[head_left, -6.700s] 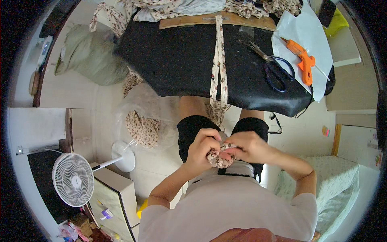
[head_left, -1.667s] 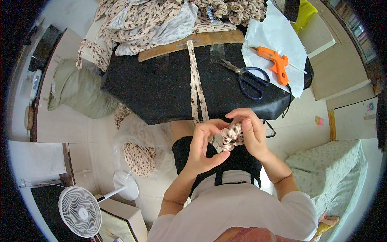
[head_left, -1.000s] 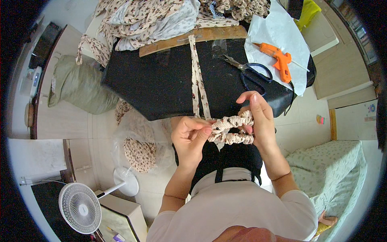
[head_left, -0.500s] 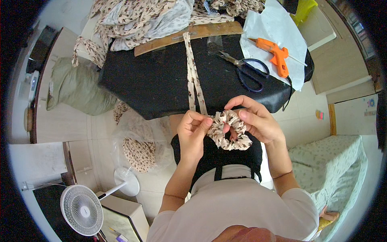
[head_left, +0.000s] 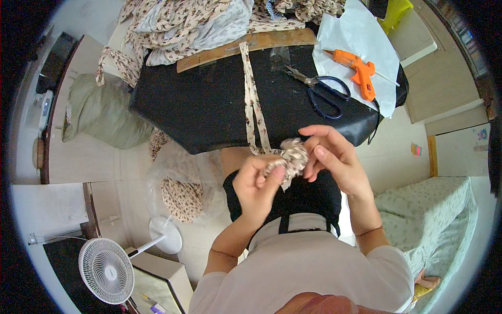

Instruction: Creating decorative fabric items by cutting, folding, and gluing fabric strips together using a glue gun.

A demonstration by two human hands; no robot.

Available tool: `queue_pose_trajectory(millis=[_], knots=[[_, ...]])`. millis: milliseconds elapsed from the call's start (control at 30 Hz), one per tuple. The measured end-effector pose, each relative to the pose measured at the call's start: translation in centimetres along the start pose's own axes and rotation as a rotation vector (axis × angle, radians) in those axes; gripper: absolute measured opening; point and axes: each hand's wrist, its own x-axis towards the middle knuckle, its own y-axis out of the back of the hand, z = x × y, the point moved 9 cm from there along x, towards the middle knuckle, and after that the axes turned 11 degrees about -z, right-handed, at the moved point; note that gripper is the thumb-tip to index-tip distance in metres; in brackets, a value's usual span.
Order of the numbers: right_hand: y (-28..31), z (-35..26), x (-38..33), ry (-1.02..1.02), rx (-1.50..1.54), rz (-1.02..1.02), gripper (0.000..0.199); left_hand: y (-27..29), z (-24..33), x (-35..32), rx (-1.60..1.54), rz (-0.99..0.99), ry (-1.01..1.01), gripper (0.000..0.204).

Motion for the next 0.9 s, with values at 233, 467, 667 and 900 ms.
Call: queue_pose_trajectory(millis=[233,467,667,900], knots=[[0.3,-0.7,0.2,0.14,-0.523,0.025,0.022,-0.9,-2.9,0.9,-0.482,-0.032,0.314,0.014],[2.7,-1.4,-0.6,0.279,-0.349,0.242,0.023,1.5,-1.9,1.3,-0.497,0.061,0.176,0.018],[-1.4,-0.9,1.0,0.258,-0.658,0.067,0.033,0.8,-3.2,1.0,-0.409,0.09,0.295,0.019],[2.3,-0.1,-1.0,0.305,-0.431,0.304,0.014,0.1,-2.4,1.4,-0.393,-0.144,0.261,0.036]])
